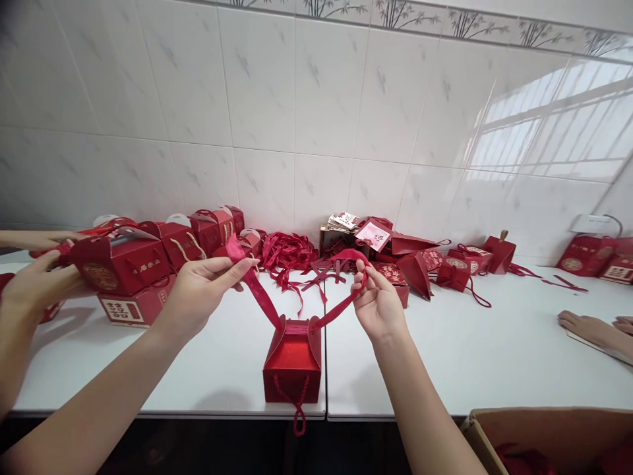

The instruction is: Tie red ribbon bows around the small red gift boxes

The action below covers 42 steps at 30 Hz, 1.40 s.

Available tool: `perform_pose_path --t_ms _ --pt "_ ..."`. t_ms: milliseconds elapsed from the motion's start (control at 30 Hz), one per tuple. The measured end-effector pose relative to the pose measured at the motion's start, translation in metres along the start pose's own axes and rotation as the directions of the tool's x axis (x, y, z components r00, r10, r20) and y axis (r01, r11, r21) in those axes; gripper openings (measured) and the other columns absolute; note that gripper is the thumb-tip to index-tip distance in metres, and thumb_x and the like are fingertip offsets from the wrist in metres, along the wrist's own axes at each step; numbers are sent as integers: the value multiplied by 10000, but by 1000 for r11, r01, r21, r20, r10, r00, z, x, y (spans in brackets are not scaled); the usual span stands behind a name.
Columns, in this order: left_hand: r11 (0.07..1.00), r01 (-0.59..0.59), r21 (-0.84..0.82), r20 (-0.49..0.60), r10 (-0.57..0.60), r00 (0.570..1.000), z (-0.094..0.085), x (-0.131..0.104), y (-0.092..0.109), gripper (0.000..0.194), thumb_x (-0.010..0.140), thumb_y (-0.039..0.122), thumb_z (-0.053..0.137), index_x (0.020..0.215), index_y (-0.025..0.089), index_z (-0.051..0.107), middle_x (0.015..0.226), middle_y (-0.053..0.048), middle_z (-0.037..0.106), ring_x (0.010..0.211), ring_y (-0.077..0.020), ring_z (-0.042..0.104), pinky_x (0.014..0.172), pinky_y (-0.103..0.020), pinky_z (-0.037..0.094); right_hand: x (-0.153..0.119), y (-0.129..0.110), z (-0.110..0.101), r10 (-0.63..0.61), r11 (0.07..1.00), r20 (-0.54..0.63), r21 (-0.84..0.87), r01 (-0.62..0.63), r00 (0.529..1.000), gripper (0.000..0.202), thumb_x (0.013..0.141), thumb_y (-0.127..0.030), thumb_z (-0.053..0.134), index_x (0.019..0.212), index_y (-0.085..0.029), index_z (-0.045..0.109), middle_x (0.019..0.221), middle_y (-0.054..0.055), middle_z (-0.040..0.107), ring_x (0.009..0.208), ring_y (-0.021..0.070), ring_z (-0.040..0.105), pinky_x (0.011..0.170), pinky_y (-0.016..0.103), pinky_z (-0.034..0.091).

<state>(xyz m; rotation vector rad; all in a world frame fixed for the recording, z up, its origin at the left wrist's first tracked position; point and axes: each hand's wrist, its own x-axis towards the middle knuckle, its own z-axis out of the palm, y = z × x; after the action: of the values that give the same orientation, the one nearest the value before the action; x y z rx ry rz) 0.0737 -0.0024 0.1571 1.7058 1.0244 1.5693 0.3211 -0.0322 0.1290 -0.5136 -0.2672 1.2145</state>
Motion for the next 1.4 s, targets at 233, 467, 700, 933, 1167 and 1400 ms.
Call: perform_pose_path --t_ms 233,467,700,933,1167,1400 --pt "999 4 -35 1 -4 1000 -6 -5 -5 321 691 476 716 768 165 744 642 -6 638 602 -116 512 553 -222 427 9 -1 -20 10 994 -142 113 6 990 179 892 -94 468 859 -164 629 734 -27 691 633 68 660 572 163 558" --pt "999 1 -32 13 0 1000 -14 -9 -7 327 738 473 682 872 184 757 703 -29 686 682 -136 546 589 -228 454 12 8 -41 -63 995 -105 72 70 993 84 819 -168 633 738 -181 614 635 -51 655 572 55 635 587 150 552" --pt "995 7 -99 -69 -14 998 -21 -1 -5 361 690 489 720 880 184 759 768 -42 708 636 -120 546 574 -237 466 6 11 -41 -208 978 -61 17 210 976 134 699 -148 729 784 -178 629 746 -27 683 682 83 649 642 192 560" --pt "987 14 -163 51 -5 999 -5 12 10 381 726 520 678 884 180 745 812 -55 724 649 -145 620 624 -272 510 -10 0 -7 -447 856 195 -189 481 873 219 611 -234 821 749 -178 660 710 -27 665 637 81 613 591 186 525" --pt "957 -9 -291 160 58 985 23 22 24 312 694 399 752 881 155 701 806 -43 730 763 -158 672 719 -262 539 -25 -1 32 -349 798 379 -359 484 857 208 651 -284 797 780 -181 671 762 -2 662 643 103 601 598 236 514" --pt "951 -24 -307 352 137 926 31 18 35 208 784 316 684 837 180 536 728 -1 702 672 -115 655 676 -241 525 -26 1 50 -199 808 503 -401 431 841 222 663 -263 767 794 -177 609 767 8 667 594 110 607 576 248 500"
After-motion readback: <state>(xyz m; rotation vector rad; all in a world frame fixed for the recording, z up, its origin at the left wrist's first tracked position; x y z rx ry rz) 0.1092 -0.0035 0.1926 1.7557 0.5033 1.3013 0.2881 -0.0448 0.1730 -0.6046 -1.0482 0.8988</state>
